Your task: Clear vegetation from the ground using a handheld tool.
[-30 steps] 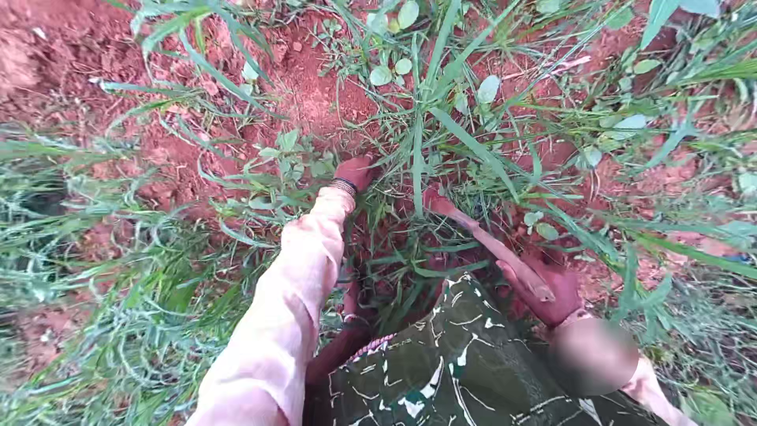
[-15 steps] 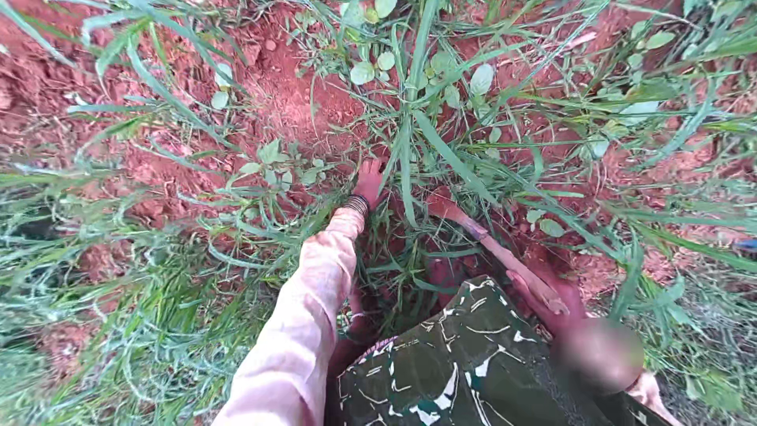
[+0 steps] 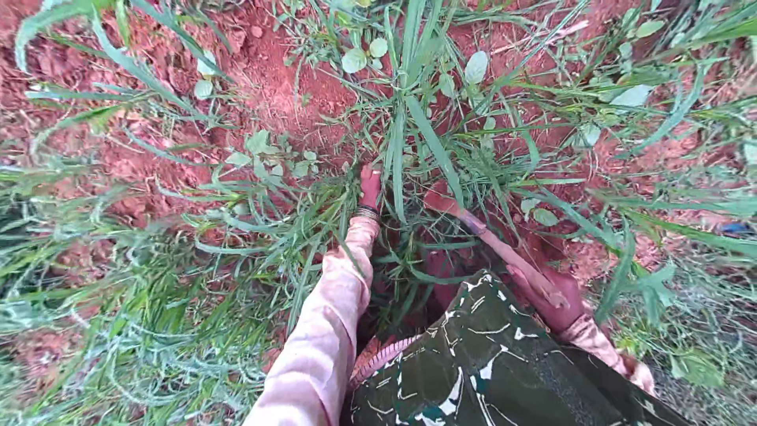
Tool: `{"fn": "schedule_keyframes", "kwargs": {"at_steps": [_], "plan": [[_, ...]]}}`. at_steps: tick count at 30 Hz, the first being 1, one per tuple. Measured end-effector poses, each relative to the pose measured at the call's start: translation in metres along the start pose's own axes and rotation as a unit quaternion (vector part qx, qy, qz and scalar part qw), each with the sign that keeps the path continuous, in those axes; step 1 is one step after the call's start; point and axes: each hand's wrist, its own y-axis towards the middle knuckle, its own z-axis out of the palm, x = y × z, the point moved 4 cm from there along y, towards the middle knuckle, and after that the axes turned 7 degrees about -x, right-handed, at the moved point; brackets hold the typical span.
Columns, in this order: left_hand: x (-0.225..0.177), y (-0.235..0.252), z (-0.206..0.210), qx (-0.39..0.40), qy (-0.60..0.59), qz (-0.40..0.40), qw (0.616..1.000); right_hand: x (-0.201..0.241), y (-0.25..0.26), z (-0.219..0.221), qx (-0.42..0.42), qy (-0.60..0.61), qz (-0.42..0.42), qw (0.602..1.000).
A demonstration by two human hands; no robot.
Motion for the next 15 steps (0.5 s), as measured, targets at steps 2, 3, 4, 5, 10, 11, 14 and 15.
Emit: {"fn": "schedule_keyframes", "kwargs": {"at_steps": [2, 3, 4, 5, 10, 11, 14, 15], "plan": [[-0.013, -0.009, -0.005, 0.035, 0.101, 0.055, 0.993, -0.002, -0.002, 0.0, 0.007, -0.004, 0.012, 1.0], [-0.045, -0.022, -0.02, 0.134, 0.19, 0.021, 0.972, -0.004, -0.004, 0.0, 0.016, -0.008, 0.017, 1.0], [-0.068, -0.03, -0.031, 0.205, 0.249, 0.005, 0.947, -0.005, -0.005, 0.001, 0.021, -0.008, 0.021, 1.0], [-0.073, -0.034, -0.036, 0.214, 0.253, 0.036, 0.943, -0.004, -0.005, 0.002, 0.02, -0.01, 0.019, 1.0], [-0.085, -0.049, -0.051, 0.216, 0.218, 0.19, 0.932, -0.005, -0.006, 0.005, 0.018, -0.013, 0.019, 1.0], [-0.088, -0.049, -0.051, 0.221, 0.221, 0.189, 0.931, -0.005, -0.005, 0.004, 0.017, -0.014, 0.015, 1.0], [-0.097, -0.053, -0.05, 0.248, 0.269, 0.192, 0.911, -0.003, -0.006, 0.003, 0.016, -0.015, 0.012, 1.0], [-0.094, -0.054, -0.046, 0.243, 0.278, 0.197, 0.908, -0.003, -0.006, 0.002, 0.017, -0.012, 0.012, 1.0]]}}
